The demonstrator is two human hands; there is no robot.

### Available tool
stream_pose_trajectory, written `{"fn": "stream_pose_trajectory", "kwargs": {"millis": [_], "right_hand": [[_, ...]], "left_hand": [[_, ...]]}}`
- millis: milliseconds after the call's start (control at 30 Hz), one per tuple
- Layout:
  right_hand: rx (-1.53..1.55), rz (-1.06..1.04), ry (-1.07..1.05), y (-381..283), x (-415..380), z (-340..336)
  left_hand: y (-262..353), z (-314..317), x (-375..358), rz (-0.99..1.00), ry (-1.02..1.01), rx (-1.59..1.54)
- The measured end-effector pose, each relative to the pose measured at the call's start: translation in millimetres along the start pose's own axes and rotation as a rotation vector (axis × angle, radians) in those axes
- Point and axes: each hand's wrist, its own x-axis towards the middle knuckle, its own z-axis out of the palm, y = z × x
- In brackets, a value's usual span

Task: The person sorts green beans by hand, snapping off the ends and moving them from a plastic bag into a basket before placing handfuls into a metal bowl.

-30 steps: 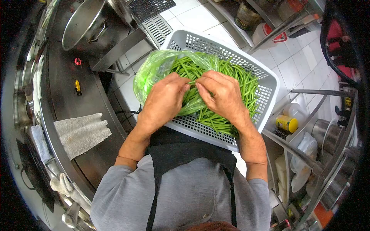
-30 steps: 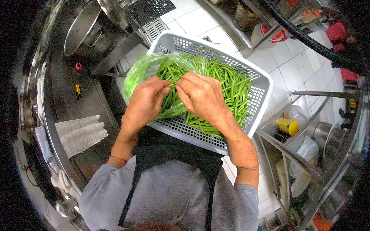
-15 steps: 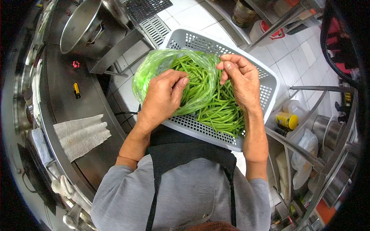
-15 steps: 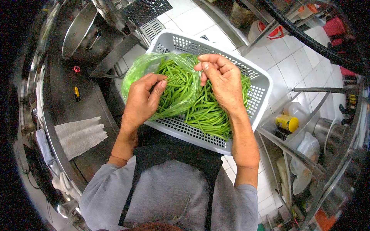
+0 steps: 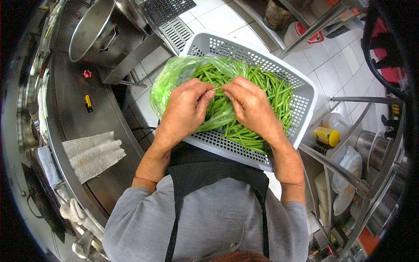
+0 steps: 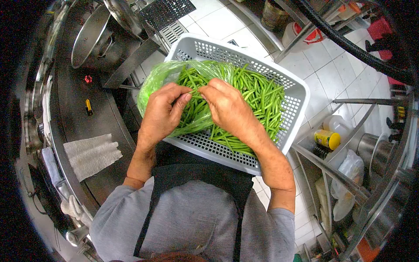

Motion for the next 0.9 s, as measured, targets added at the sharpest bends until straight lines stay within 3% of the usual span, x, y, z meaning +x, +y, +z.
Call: {"fn": "stream_pose_trajectory", "kwargs": {"millis": [100, 267, 300, 333, 367, 433, 467, 500, 567, 767, 867, 900], "right_hand": [[-0.111, -0.085, 0.072, 1.0, -0.8, 5.7], [-0.010, 0.007, 0.210, 1.3, -0.9, 12.3], [-0.011, 0.007, 0.207, -1.2, 0.2, 8.8], [0.263, 0.269, 0.231, -5.1, 2.1, 1.6], [0.538, 0.532, 0.249, -6.0, 2.6, -4.2], [1.119, 0.550, 0.336, 5.3, 5.7, -12.7], [1.228, 0.601, 0.327, 5.8, 6.5, -16.5], [1.336, 0.652, 0.317, 3.4, 9.6, -19.4], [1.376, 0.701, 0.261, 3.8, 9.6, -14.5], [1.387, 0.741, 0.009, -0.2, 1.9, 0.0], [0.949, 0.662, -0.070, -4.0, -1.8, 2.2], [0.950, 0.660, -0.070, -8.0, -1.9, 1.1]], "left_hand": [[-0.4, 1.0, 1.0, -0.002, -0.024, -0.006], [-3.0, 2.0, -0.2, -0.040, -0.105, 0.003], [-0.2, -1.0, -2.3, -0.135, -0.179, -0.198], [1.1, -2.7, -3.6, -0.230, -0.251, -0.400], [0.4, -2.6, -3.9, -0.232, -0.247, -0.402], [-3.7, -2.0, -5.0, -0.344, -0.057, -0.842], [-12.2, 1.3, -4.6, -0.367, 0.031, -1.090], [-15.3, -3.0, -2.0, -0.367, 0.037, -1.088], [-19.7, -12.5, 0.8, -0.495, 0.062, -1.351], [-18.5, -5.0, -1.8, -0.391, 0.242, -1.216], [-15.9, -8.3, -2.2, -0.372, 0.294, -1.138], [-13.7, -8.9, -2.1, -0.357, 0.322, -1.100]]}}
